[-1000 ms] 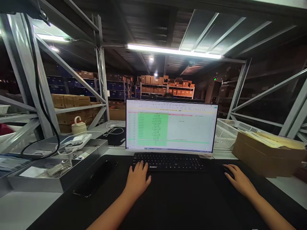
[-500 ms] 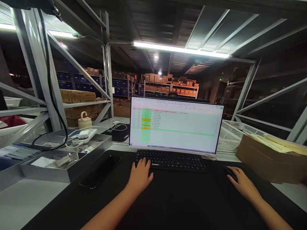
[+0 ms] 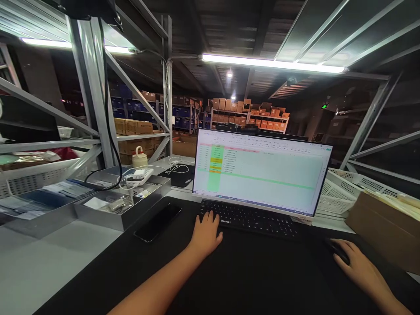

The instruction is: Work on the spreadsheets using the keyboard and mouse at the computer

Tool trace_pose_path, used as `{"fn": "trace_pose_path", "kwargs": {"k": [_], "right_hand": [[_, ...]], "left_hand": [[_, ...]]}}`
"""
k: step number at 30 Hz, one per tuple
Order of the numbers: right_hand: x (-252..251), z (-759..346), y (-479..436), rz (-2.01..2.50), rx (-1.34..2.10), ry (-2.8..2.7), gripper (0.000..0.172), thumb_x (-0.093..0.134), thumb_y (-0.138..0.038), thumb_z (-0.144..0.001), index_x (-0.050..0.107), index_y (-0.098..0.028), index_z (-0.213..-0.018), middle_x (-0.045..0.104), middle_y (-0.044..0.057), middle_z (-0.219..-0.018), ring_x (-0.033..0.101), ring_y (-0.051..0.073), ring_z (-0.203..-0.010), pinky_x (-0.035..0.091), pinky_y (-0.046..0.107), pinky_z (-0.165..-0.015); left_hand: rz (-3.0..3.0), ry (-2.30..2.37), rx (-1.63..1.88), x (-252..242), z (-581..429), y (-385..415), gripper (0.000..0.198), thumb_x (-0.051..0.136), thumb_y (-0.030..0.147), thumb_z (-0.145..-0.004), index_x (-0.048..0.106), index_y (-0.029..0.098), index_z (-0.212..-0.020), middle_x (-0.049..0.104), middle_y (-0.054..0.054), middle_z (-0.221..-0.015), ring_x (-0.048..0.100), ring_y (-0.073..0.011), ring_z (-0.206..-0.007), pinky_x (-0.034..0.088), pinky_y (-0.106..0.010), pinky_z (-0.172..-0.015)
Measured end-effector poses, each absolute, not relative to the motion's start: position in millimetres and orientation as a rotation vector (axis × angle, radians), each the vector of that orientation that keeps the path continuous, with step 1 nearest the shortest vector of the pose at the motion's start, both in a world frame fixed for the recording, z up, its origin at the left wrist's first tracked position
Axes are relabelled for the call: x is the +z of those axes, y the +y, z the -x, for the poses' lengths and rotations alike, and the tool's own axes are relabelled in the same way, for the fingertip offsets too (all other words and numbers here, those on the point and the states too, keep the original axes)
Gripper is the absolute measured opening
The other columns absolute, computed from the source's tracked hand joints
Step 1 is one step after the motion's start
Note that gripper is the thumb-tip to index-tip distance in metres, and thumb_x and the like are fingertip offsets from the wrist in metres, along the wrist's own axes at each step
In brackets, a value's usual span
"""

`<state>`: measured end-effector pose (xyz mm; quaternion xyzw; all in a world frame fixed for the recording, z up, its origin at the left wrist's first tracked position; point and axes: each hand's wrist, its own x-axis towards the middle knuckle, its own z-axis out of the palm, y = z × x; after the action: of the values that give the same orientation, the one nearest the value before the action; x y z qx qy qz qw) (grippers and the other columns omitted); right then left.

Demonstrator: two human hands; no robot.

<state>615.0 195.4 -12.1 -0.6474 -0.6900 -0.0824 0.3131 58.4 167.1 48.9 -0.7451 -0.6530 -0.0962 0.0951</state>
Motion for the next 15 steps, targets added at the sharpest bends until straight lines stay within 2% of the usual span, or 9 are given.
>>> {"fn": "trace_pose_path", "kwargs": {"k": [6,12,15], "right_hand": [[-17.0,-618.3,198.4,1.684,-0.224,-1.830,0.049,0.052,-0.055,-0.079,0.071,-0.029,-0.116,0.070,0.010,-0.120,0.070,0.031,-0.108,0.058,0.047,-0.092],[-15.2,-616.4,198.3,1.666,-0.220,-1.834,0.048,0.052,-0.054,-0.079,0.071,-0.029,-0.115,0.070,0.009,-0.120,0.069,0.031,-0.111,0.056,0.047,-0.097],[-6.0,-607.7,190.6,1.717,-0.212,-1.837,0.049,0.051,-0.052,-0.080,0.069,-0.028,-0.119,0.069,0.010,-0.121,0.068,0.031,-0.113,0.054,0.047,-0.100]], "left_hand": [[2.216,-1.958,-0.289,48.1,-58.8,167.5,0.065,0.047,0.039,-0.092,0.044,0.014,-0.152,0.041,-0.021,-0.161,0.038,-0.0365,-0.149,0.031,-0.062,-0.120],[2.226,-1.963,-0.328,47.9,-58.9,167.8,0.065,0.048,0.039,-0.092,0.045,0.014,-0.152,0.041,-0.022,-0.161,0.038,-0.0371,-0.149,0.028,-0.063,-0.120],[2.201,-1.953,-0.346,47.7,-58.9,167.7,0.064,0.049,0.040,-0.092,0.046,0.014,-0.150,0.036,-0.022,-0.163,0.033,-0.0371,-0.152,0.024,-0.063,-0.122]]}}
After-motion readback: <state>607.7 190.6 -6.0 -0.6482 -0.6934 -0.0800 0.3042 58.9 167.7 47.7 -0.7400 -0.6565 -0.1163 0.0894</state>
